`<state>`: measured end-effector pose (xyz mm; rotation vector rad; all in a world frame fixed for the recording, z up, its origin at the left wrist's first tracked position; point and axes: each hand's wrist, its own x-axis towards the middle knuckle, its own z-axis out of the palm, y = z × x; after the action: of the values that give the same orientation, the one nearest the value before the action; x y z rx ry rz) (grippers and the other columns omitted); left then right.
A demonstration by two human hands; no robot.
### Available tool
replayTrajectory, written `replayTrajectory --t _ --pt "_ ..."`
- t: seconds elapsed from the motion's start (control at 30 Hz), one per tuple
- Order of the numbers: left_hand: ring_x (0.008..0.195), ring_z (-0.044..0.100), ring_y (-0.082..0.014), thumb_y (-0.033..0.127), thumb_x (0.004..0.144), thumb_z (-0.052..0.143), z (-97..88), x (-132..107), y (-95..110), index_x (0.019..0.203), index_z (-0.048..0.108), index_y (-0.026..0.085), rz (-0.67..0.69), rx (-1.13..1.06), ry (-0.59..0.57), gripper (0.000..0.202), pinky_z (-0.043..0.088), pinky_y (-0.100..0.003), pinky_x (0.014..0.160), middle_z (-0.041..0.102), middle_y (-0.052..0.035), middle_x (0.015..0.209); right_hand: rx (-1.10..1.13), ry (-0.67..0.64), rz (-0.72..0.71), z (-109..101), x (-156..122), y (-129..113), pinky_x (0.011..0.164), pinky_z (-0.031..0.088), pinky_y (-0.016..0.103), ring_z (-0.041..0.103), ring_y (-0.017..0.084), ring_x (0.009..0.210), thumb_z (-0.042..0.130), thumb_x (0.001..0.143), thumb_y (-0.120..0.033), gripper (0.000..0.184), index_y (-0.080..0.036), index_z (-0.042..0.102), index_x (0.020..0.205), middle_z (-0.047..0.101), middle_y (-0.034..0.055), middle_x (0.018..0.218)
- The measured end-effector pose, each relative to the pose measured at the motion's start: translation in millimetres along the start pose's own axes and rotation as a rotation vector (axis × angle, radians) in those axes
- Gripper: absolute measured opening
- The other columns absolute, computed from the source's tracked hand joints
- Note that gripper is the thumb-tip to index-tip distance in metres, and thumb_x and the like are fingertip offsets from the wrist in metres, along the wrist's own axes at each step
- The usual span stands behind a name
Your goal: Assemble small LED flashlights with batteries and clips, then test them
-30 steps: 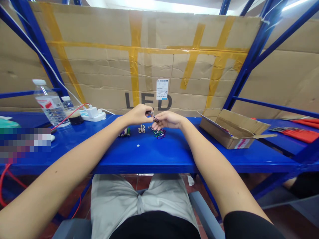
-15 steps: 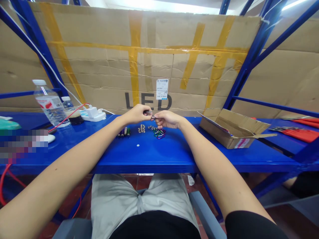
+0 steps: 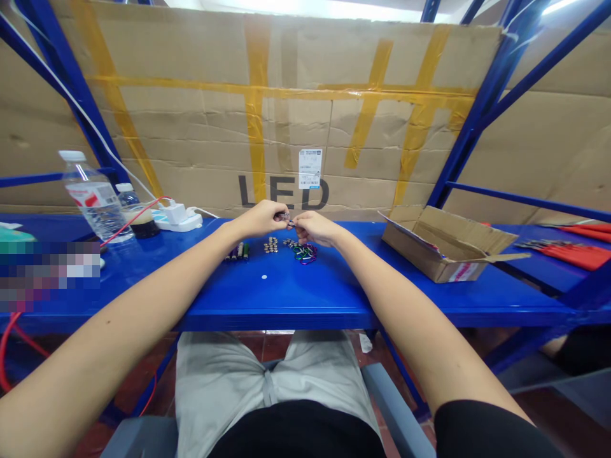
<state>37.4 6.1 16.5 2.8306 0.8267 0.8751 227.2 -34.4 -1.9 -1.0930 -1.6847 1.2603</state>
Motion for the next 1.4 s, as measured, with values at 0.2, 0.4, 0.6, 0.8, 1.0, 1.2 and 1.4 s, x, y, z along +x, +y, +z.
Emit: replayTrajectory --t 0.2,0.4,0.6,0.8,1.0,1.2,1.4 --pt "0.07 0.053 -0.0159 0.027 0.079 0.064 -2.9 -3 2 0.093 0.057 0.017 -0.012 -0.035 -0.018 0.019 0.037 -0.029 0.063 0.064 -0.0062 0.083 -0.082 0.048 -0.041 0 4 4 0.051 0.036 0.025 0.035 0.01 0.051 0.054 0.09 -0.014 0.023 -0.017 0.053 0.068 0.038 -0.0027 0.056" --pt "0.077 0.059 -0.0206 0.019 0.09 0.045 -3.3 -3 5 0.103 0.055 0.017 0.026 0.049 -0.043 0.016 0.042 -0.033 0.068 0.066 -0.0104 0.091 -0.194 0.111 -0.111 -6 10 10 0.051 0.036 0.025 0.038 0.011 0.05 0.05 0.087 -0.01 0.024 -0.019 0.05 0.065 0.04 -0.0024 0.053" --pt "0.084 0.064 -0.0219 0.017 0.091 0.046 -2.6 -2 8 0.1 0.063 0.016 0.133 0.203 -0.029 0.019 0.045 -0.032 0.072 0.07 -0.012 0.094 -0.358 0.169 -0.137 -5 10 9 0.052 0.039 0.026 0.041 0.012 0.05 0.047 0.086 -0.009 0.021 -0.018 0.052 0.068 0.044 -0.0015 0.052" --pt "0.086 0.067 -0.0218 0.02 0.092 0.049 -3.2 -2 16 0.103 0.067 0.014 0.155 0.364 -0.035 0.022 0.047 -0.032 0.074 0.072 -0.0114 0.094 -0.612 0.213 -0.147 -5 12 5 0.057 0.041 0.028 0.049 0.014 0.053 0.044 0.088 -0.008 0.024 -0.017 0.054 0.069 0.052 0.0009 0.054" --pt "0.088 0.067 -0.0223 0.017 0.091 0.051 2.6 -1 22 0.107 0.068 0.013 0.155 0.448 -0.06 0.024 0.049 -0.033 0.078 0.072 -0.0119 0.096 -0.85 0.236 -0.26 -5 18 5 0.082 0.047 0.032 0.064 0.023 0.086 0.041 0.088 -0.004 0.027 -0.013 0.065 0.081 0.074 0.0135 0.091" --pt "0.088 0.067 -0.0238 0.018 0.092 0.048 2.5 -1 22 0.101 0.068 0.011 0.11 0.484 -0.031 0.023 0.049 -0.034 0.076 0.071 -0.0135 0.094 -0.897 0.258 -0.256 -3 18 5 0.088 0.047 0.032 0.065 0.025 0.098 0.042 0.088 -0.005 0.025 -0.013 0.066 0.085 0.074 0.0161 0.106" --pt "0.092 0.066 -0.0235 0.018 0.09 0.051 2.1 -2 3 0.101 0.067 0.016 0.005 0.222 0.061 0.02 0.049 -0.035 0.08 0.073 -0.0112 0.1 -0.595 0.285 -0.12 -5 13 1 0.061 0.042 0.029 0.053 0.017 0.06 0.046 0.079 -0.006 0.019 -0.016 0.058 0.069 0.059 0.0042 0.061"
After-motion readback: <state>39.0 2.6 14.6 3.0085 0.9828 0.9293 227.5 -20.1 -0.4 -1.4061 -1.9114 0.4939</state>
